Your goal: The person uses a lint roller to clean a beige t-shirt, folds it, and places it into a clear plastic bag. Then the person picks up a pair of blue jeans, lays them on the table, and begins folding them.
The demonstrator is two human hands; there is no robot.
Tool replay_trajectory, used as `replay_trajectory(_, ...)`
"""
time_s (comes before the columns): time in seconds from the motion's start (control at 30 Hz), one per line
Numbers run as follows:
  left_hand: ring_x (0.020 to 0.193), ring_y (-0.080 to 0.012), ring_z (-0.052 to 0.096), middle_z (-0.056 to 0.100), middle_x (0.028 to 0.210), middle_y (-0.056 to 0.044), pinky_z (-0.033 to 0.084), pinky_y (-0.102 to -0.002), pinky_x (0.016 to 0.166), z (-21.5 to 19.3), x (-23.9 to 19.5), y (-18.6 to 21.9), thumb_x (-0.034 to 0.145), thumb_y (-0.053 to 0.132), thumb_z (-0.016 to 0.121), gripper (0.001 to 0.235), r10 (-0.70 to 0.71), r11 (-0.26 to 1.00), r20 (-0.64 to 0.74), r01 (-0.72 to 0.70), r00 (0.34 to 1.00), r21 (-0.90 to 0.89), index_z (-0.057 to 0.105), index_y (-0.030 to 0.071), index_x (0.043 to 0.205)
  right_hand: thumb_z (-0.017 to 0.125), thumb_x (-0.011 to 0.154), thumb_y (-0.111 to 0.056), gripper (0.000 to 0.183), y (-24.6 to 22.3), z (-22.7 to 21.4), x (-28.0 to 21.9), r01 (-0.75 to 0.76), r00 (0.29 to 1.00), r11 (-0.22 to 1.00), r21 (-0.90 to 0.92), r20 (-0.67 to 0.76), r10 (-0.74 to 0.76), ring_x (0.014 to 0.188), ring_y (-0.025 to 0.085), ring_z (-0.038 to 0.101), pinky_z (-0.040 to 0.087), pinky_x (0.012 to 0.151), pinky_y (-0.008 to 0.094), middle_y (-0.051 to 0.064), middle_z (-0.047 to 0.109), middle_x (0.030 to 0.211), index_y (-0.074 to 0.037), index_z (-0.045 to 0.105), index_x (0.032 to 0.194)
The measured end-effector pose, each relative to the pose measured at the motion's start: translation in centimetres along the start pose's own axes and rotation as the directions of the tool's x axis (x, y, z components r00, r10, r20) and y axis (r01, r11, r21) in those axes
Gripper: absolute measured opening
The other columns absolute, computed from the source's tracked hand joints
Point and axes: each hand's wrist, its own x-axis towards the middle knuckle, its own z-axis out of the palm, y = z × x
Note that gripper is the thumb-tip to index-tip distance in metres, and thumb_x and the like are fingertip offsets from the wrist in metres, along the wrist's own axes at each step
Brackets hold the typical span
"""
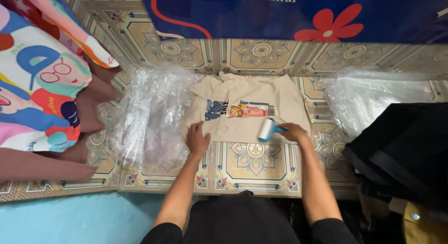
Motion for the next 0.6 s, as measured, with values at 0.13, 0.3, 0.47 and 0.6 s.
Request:
replay_trajectory(0.13, 0.117, -0.0269, 0.061, 0.061, 0.115, -0.004, 0.043, -0.048, 0.105, 1.0, 1.0, -0.7, 0.091, 0.019, 0.07, 0.036, -0.022, 0.996, 0.025, 0.02, 0.999, 0.091, 0.064, 0.02, 0.127, 0.056, 0.096, -0.02, 0.052, -6.0, 8.2, -0.1, 0.304, 0.949, 0.904, 0.299, -0.181, -0.259, 0.136, 0.047, 0.051, 0.042, 0.114, 0.059, 0.021, 0.061, 0.145, -0.029, 0.058, 0.148)
replay_trajectory(0.3, 0.11, -0.0363, 0.067, 0.058, 0.109, -0.007, 0.054, -0.044, 0.095, -2.3, 1.3, 3.1, 0.1, 0.011, 0.057, 0.01, 0.152, 0.937, -0.036, -0.156, 0.988, -0.312, 0.062, 0.013, 0.109, 0.059, 0.101, -0.033, 0.053, -7.1, 15.1, 0.6, 0.415, 0.767, 0.893, 0.175, -0.595, -0.24, 0.148, 0.04, 0.035, 0.019, 0.117, 0.072, 0.014, 0.041, 0.157, -0.029, 0.046, 0.152)
replay_trajectory(0.47, 0.111, -0.0435, 0.064, 0.058, 0.11, -0.017, 0.053, -0.054, 0.093, -2.6, 0.8, 3.2, 0.101, 0.023, 0.056, 0.024, 0.077, 0.935, 0.063, -0.05, 0.995, -0.351, 0.046, 0.011, 0.12, 0.056, 0.1, -0.015, 0.054, -6.0, 12.8, -2.1, 0.434, 0.801, 0.868, 0.242, -0.544, -0.248, 0.149, 0.045, 0.032, 0.018, 0.121, 0.068, 0.019, 0.038, 0.158, -0.027, 0.046, 0.152)
replay_trajectory(0.6, 0.114, -0.0392, 0.063, 0.058, 0.118, -0.017, 0.055, -0.05, 0.093, -0.3, 1.1, 0.2, 0.096, 0.024, 0.062, 0.039, 0.05, 0.986, 0.032, -0.045, 0.998, -0.158, 0.049, 0.012, 0.131, 0.056, 0.1, -0.012, 0.053, -4.6, 12.4, -3.2, 0.442, 0.793, 0.866, 0.231, -0.552, -0.258, 0.149, 0.047, 0.031, 0.022, 0.12, 0.067, 0.021, 0.041, 0.157, -0.024, 0.048, 0.151)
